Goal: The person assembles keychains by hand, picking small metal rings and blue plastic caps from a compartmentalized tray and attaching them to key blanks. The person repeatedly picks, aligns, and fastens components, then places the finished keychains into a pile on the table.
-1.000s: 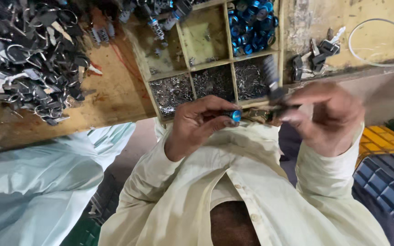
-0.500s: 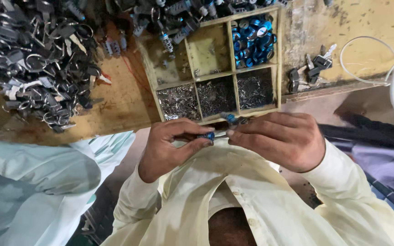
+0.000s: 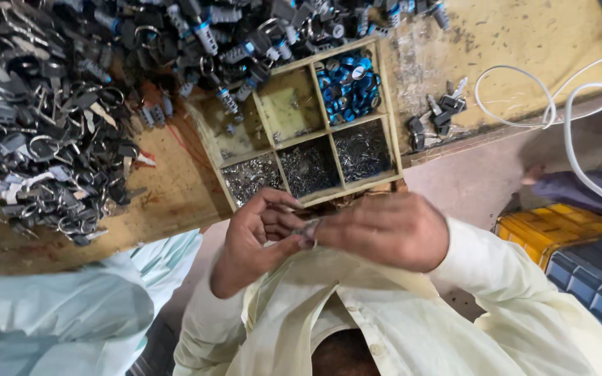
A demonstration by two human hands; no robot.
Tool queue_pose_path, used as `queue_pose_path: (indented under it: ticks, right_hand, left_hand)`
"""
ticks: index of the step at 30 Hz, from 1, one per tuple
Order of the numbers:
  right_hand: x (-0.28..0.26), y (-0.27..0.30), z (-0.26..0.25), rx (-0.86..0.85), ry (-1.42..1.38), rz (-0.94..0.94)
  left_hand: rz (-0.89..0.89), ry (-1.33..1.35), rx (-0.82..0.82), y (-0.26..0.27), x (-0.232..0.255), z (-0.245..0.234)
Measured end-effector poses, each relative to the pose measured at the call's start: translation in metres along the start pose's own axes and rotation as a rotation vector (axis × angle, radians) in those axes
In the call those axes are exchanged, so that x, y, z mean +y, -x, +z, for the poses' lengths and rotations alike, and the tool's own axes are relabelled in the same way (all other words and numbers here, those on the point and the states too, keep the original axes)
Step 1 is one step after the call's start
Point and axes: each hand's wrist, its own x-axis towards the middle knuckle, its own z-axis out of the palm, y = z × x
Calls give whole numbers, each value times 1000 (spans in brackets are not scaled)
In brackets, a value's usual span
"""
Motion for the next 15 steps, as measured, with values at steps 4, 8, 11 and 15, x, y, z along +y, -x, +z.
queue_pose_path:
  ticks: [4,8,11,15]
  right_hand:
    - [12,6,-30,154,22,335]
    - [13,16,-51,421,666,694]
    - [27,15,-44,418,758,625]
    - [30,-2,11,134,326,359]
  left_hand:
    - [88,-317,23,0,22,10]
    - [71,-820,251,9,52,9]
    - [191,-1245,374,6,60,12]
    - [323,-1442,481,-3,51,17]
